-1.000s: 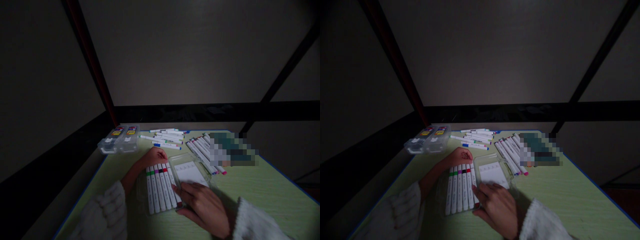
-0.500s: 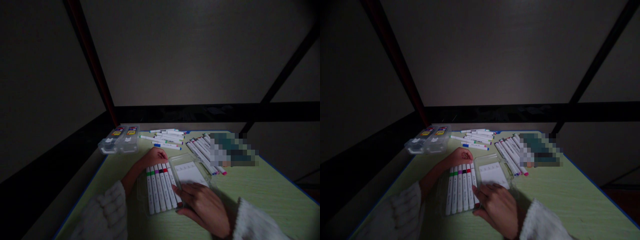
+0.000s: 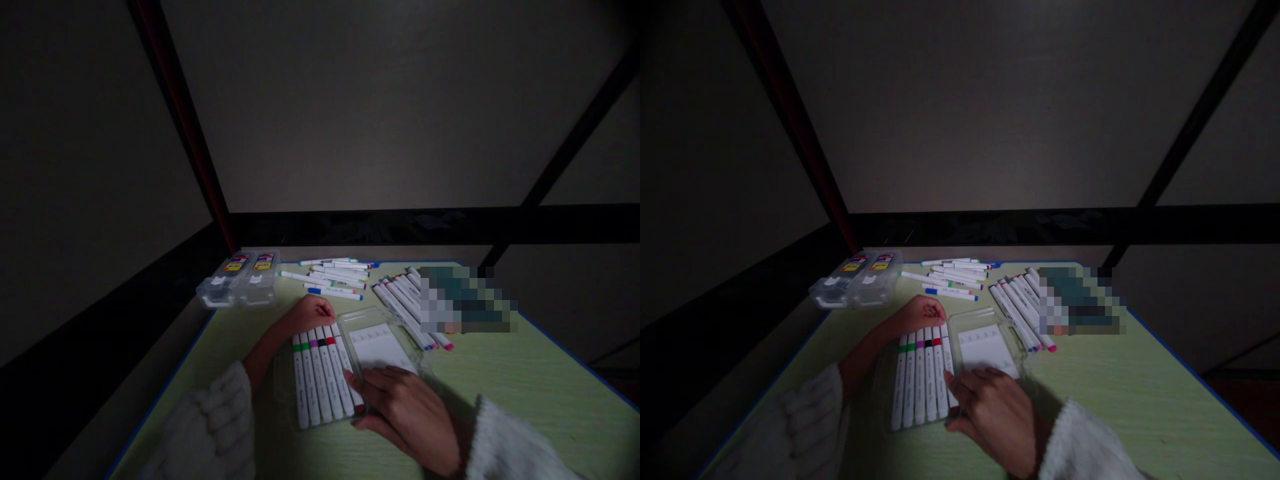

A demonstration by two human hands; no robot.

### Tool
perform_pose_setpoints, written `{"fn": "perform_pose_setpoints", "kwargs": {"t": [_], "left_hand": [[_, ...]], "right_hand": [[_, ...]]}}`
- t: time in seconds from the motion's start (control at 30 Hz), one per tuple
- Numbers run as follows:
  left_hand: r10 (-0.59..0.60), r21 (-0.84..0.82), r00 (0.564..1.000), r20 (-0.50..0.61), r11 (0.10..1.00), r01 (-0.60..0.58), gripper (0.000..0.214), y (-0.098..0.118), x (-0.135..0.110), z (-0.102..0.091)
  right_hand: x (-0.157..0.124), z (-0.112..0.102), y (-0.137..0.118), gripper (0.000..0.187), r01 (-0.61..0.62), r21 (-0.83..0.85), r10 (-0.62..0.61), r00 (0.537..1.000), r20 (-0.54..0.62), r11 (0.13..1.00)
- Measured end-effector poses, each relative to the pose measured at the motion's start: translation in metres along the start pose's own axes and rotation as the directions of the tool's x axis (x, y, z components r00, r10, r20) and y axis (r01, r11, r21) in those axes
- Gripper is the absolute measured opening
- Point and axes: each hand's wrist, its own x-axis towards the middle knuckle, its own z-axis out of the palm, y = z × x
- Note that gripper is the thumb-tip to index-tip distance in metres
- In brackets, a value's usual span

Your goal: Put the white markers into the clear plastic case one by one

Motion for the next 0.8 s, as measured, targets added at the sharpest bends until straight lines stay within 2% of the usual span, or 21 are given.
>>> {"fn": "perform_pose_setpoints", "kwargs": {"t": [0.3,0.8], "left_hand": [[-0.024,0.026,1.0,-0.004,0.999,0.024,0.004,0.0041,-0.0006,0.0007],[-0.009,0.042,1.0,-0.008,0.999,0.009,0.004,0.0046,-0.0005,0.0012]], "right_hand": [[0.0017,-0.0031,0.0002,0.052,-0.005,0.015,0.004,0.999,0.05,1.0],[0.0003,0.0062,0.0,0.055,-0.02,0.02,0.02,1.0,-0.007,1.0]]}}
